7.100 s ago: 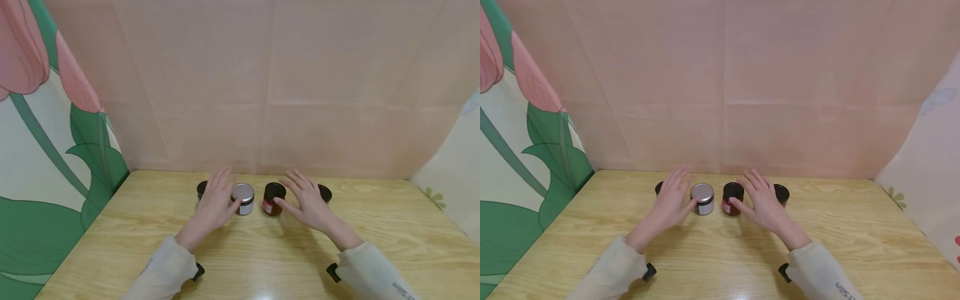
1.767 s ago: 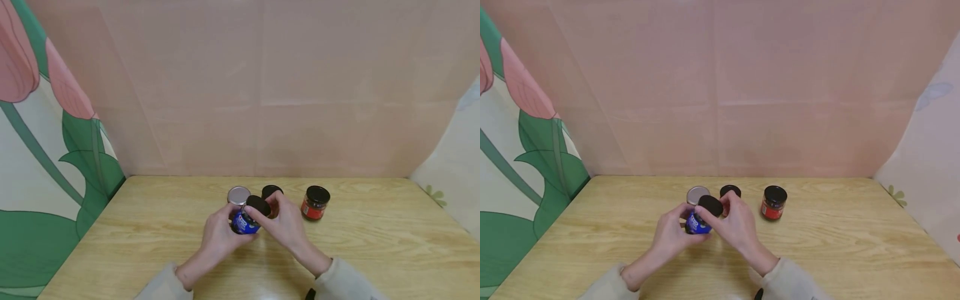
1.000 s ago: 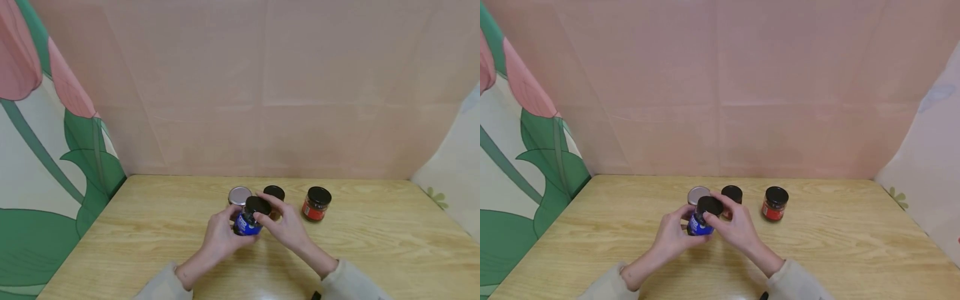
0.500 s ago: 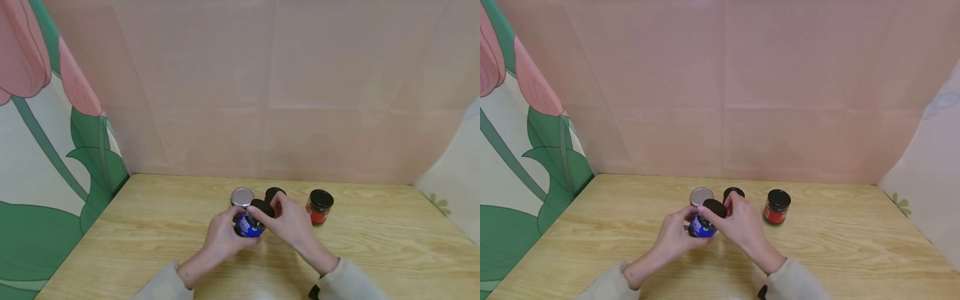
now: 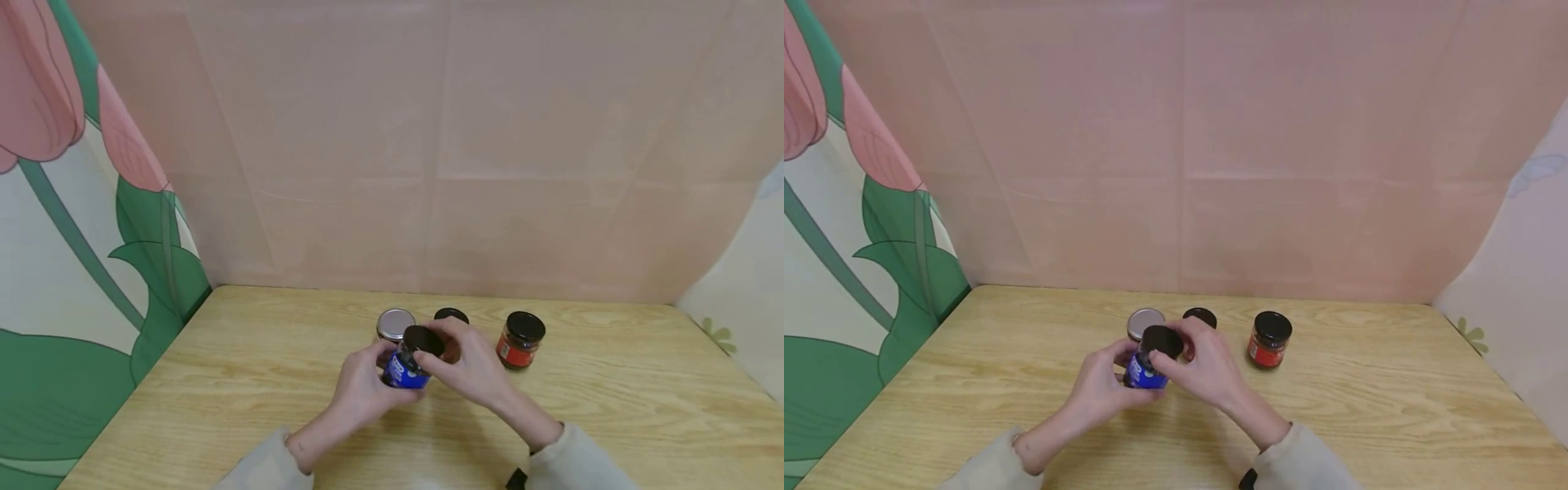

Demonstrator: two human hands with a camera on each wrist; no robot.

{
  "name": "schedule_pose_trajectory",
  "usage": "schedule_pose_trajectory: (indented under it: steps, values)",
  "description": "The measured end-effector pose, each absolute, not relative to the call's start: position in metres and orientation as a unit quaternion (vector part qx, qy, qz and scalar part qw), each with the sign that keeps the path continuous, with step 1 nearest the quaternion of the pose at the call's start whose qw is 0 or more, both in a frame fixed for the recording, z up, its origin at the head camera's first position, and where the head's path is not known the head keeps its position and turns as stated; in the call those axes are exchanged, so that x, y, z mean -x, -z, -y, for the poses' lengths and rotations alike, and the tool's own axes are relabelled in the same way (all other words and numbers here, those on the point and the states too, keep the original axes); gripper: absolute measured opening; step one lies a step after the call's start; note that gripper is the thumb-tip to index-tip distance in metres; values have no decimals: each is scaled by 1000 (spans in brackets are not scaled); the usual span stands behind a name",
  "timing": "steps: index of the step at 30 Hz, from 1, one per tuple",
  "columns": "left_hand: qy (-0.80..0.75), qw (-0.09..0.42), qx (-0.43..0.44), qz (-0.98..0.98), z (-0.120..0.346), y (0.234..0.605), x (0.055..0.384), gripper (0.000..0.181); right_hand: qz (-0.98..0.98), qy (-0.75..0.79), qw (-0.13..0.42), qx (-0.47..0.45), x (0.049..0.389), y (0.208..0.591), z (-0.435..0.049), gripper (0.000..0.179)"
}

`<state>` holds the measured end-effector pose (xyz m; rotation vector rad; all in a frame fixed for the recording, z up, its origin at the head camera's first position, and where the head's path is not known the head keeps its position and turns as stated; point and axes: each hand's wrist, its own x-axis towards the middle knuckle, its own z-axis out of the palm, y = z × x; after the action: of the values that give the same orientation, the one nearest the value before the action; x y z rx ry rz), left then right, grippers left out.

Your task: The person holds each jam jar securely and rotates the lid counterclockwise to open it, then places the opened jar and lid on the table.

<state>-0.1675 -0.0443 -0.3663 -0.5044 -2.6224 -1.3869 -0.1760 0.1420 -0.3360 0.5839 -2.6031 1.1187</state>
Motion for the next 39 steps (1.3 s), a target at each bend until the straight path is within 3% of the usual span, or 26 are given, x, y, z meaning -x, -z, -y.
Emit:
schedule_pose_trajectory:
  steps: [9, 13, 17, 25, 32, 39]
  values:
    - [465, 69, 167, 866, 46, 369, 167, 58, 891, -382, 99, -224, 176, 334, -144, 50]
    - [462, 70, 163, 869, 46, 368, 166, 59, 902, -367, 133, -184, 179, 336, -141, 53]
    - [452, 74, 168, 873, 46, 368, 166, 59, 917, -334, 168, -140, 180, 338, -139, 46]
    - [442, 79, 166, 878, 45, 368, 167, 56, 910, -346, 181, -141, 181, 338, -138, 44]
    - [459, 63, 168, 870, 49, 368, 167, 55, 876, -414, 127, -211, 181, 338, -144, 36]
    - [461, 60, 161, 871, 52, 369, 168, 54, 857, -430, 106, -264, 181, 339, -147, 44]
